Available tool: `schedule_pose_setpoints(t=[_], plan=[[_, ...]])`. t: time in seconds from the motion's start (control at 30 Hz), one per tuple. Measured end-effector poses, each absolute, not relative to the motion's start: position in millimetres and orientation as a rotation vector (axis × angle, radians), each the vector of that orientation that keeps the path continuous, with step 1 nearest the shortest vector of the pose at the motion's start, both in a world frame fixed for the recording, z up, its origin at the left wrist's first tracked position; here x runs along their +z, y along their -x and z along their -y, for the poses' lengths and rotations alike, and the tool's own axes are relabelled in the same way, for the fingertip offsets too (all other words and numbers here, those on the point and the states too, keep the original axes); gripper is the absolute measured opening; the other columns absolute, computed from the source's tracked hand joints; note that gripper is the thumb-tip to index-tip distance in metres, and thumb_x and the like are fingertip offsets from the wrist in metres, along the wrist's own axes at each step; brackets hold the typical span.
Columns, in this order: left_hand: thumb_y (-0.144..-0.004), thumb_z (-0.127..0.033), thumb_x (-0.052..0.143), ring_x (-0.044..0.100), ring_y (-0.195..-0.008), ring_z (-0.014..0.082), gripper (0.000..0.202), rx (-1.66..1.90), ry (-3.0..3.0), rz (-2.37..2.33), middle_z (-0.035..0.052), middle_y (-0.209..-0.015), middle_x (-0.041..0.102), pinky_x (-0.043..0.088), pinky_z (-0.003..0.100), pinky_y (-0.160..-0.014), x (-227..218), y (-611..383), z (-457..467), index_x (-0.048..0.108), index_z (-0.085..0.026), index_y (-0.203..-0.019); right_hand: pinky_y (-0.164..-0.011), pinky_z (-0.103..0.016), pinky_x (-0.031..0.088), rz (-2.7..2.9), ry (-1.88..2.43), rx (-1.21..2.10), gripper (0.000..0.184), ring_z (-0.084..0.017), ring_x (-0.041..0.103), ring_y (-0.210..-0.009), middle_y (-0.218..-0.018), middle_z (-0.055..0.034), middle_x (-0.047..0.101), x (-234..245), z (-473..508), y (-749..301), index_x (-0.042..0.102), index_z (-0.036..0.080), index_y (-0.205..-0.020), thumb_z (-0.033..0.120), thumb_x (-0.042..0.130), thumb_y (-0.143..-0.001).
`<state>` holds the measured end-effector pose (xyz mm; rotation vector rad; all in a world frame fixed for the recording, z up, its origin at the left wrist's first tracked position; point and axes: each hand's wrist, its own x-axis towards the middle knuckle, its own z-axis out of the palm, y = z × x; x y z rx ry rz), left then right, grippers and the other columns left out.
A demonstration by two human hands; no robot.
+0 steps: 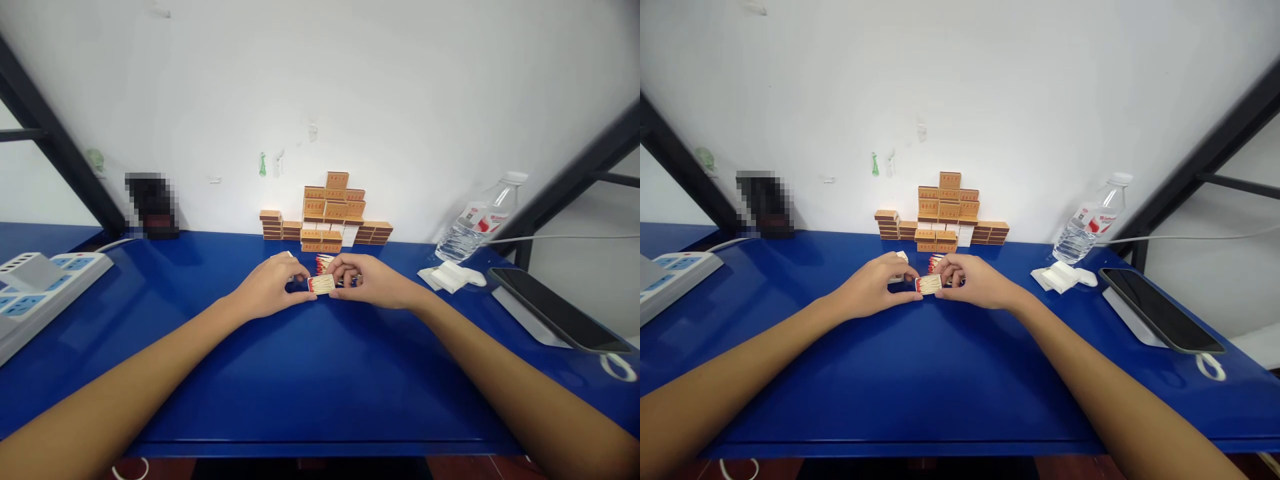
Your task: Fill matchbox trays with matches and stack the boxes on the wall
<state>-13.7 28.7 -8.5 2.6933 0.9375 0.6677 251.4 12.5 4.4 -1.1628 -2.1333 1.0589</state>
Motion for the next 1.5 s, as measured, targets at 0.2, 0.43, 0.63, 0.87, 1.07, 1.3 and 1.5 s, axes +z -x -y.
schedule_pose_setpoints(t=[0.2,0.43,0.63,0.87,1.07,1.3,1.5], plan=[[-0.090,-0.043,0.080,0.064,-0.096,0.0233,0.031,0.793,-2.672,-1.027,0.0045,-0.101,0.077,0.049,0.035,-0.080,-12.2,6.7,-35.3,0.074,-0.022,-0.112,-0.066,-0.029,0.051,2.070,1.159,0.936,0.030,-0.015,0.064,-0.071,-0.088,-0.0032,0.071,1.3,-20.0,-254.0,0.068,0.019,-0.106,0.043,0.074,-0.089],[-0.091,-0.032,0.081,0.066,-0.095,0.0234,0.031,0.881,-2.674,-1.039,0.0029,-0.098,0.081,0.050,0.036,-0.083,-16.5,1.3,-47.4,0.073,-0.021,-0.119,-0.063,-0.030,0.049,2.036,1.228,0.709,0.029,-0.016,0.062,-0.068,-0.093,-0.0054,0.076,-5.3,-24.5,-253.0,0.071,0.019,-0.106,0.042,0.074,-0.088],[-0.094,-0.027,0.076,0.069,-0.095,0.0220,0.018,0.902,-2.665,-1.012,0.0028,-0.097,0.080,0.052,0.035,-0.085,-18.0,1.6,-49.5,0.076,-0.023,-0.112,-0.064,-0.028,0.045,2.088,1.264,0.549,0.022,-0.016,0.059,-0.068,-0.082,-0.0013,0.073,-6.4,-22.6,-250.8,0.073,0.021,-0.098,0.041,0.074,-0.089],[-0.096,-0.026,0.072,0.069,-0.092,0.0210,0.013,0.931,-2.696,-1.020,0.0047,-0.098,0.077,0.053,0.035,-0.085,-20.2,5.2,-50.6,0.078,-0.024,-0.108,-0.064,-0.029,0.043,2.135,1.246,0.492,0.018,-0.016,0.057,-0.065,-0.074,0.0007,0.067,-8.0,-23.2,-252.6,0.071,0.023,-0.094,0.039,0.075,-0.089],[-0.097,-0.024,0.071,0.067,-0.090,0.0204,0.011,0.996,-2.732,-0.954,0.0043,-0.094,0.076,0.052,0.033,-0.082,-18.7,7.8,-50.0,0.078,-0.022,-0.106,-0.064,-0.029,0.043,2.154,1.199,0.427,0.017,-0.017,0.058,-0.066,-0.076,0.0006,0.066,-6.3,-21.1,-252.2,0.069,0.023,-0.093,0.039,0.075,-0.090],[-0.100,-0.028,0.067,0.067,-0.095,0.0209,0.013,1.127,-2.750,-0.830,0.0057,-0.100,0.078,0.053,0.036,-0.088,-11.4,6.8,-44.0,0.076,-0.021,-0.106,-0.065,-0.030,0.044,2.127,1.134,0.358,0.015,-0.016,0.059,-0.067,-0.082,-0.0014,0.068,0.4,-17.6,-252.2,0.069,0.023,-0.093,0.036,0.074,-0.090],[-0.099,-0.039,0.069,0.068,-0.092,0.0192,0.024,1.195,-2.775,-0.907,0.0052,-0.100,0.078,0.052,0.034,-0.085,-5.1,13.8,-47.0,0.074,-0.021,-0.113,-0.058,-0.029,0.043,2.004,1.222,0.566,0.030,-0.016,0.059,-0.062,-0.067,0.0004,0.065,19.6,-14.2,-258.3,0.069,0.020,-0.096,0.046,0.079,-0.085]])
